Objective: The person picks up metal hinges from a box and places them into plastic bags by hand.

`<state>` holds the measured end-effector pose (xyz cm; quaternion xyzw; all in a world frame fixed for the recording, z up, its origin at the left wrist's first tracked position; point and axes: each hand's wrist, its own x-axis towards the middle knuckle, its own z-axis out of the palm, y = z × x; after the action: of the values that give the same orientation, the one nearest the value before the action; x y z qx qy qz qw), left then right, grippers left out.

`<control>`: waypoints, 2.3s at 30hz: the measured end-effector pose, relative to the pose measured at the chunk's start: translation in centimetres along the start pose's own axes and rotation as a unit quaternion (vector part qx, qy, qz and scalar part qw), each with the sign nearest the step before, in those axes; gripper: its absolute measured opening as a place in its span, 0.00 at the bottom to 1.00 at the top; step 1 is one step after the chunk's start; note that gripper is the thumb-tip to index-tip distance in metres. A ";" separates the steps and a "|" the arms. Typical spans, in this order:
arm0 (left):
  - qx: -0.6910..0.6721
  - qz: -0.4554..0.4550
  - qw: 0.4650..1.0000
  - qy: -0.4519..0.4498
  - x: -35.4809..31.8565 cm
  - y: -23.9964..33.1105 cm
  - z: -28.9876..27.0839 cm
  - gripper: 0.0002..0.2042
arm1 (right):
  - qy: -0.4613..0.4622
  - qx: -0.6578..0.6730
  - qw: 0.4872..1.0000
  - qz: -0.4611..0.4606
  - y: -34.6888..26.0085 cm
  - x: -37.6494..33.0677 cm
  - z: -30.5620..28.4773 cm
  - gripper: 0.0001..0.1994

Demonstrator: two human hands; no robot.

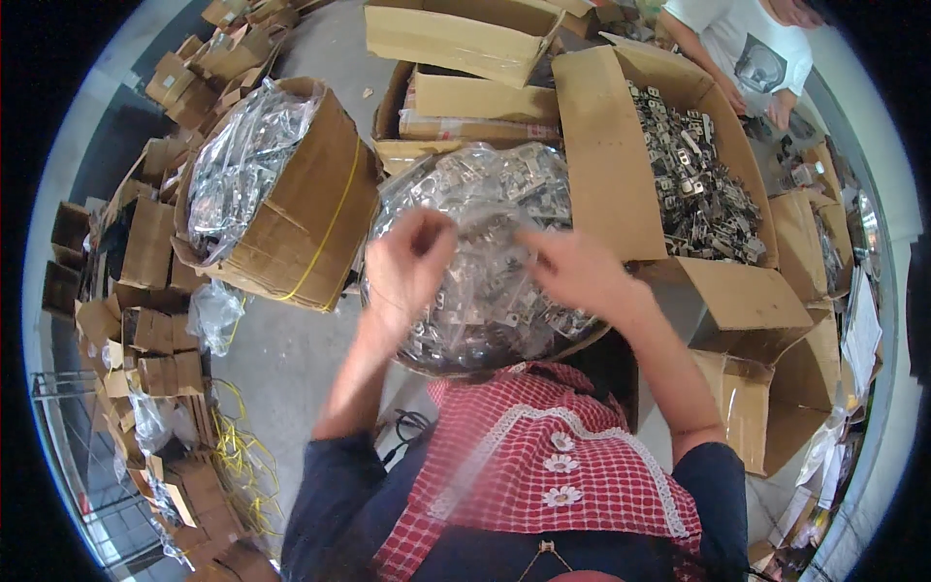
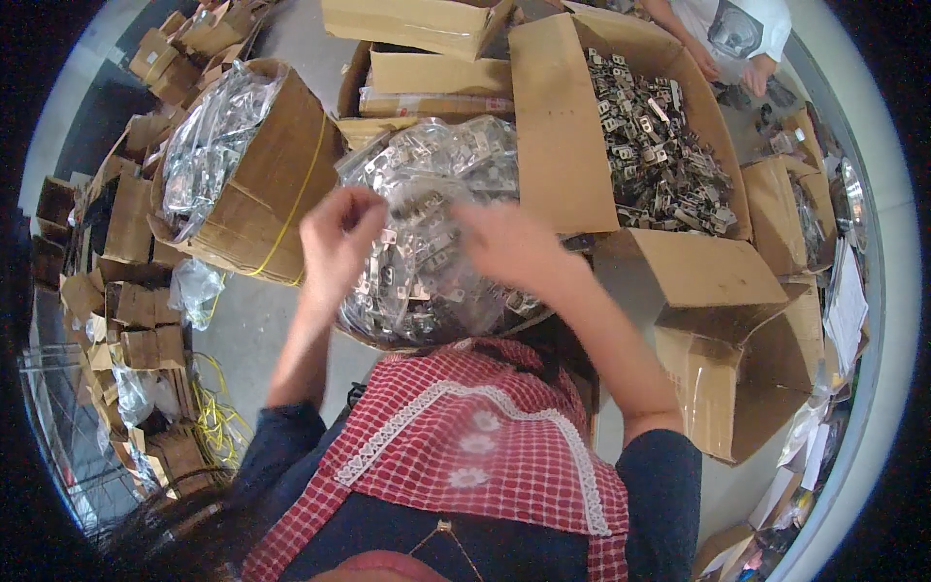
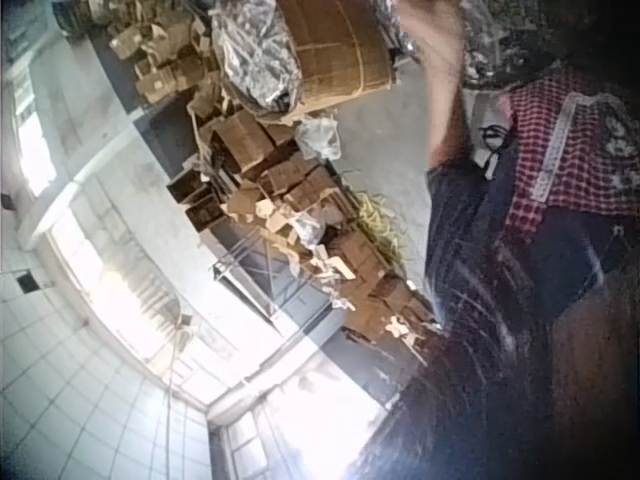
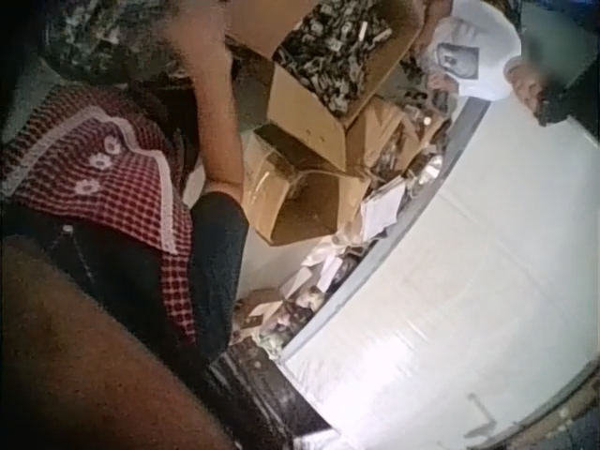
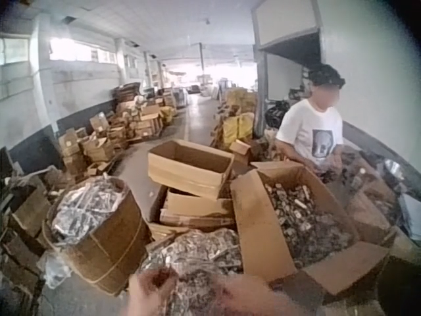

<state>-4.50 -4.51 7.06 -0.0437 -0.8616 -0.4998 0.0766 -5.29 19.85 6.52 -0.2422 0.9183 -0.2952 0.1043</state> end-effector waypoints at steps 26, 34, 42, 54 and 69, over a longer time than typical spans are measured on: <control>0.172 0.273 0.942 -0.092 -3.5 0.8 5.3 0.07 | 0.210 -0.055 0.971 -0.098 5.5 -1.4 1.4 0.08; 0.072 0.053 0.988 -0.128 -2.2 -0.5 4.3 0.06 | 0.274 0.026 0.958 -0.081 5.8 -2.4 6.1 0.11; 0.068 -0.048 0.982 -0.168 8.6 -8.7 3.1 0.19 | 0.185 -0.082 0.979 -0.030 4.6 0.0 6.2 0.17; -0.146 -0.192 0.949 -0.201 8.0 -9.9 4.7 0.09 | 0.131 0.333 0.934 0.002 6.5 -0.6 7.1 0.08; 0.088 -0.011 0.996 0.009 0.3 -3.7 5.0 0.14 | 0.278 0.232 0.931 0.044 3.3 0.0 10.3 0.06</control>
<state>-5.81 -1.97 1.54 -0.0233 -0.9020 -0.4232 0.0826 -3.05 17.09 -3.71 -0.0788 0.8261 -0.5508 -0.0888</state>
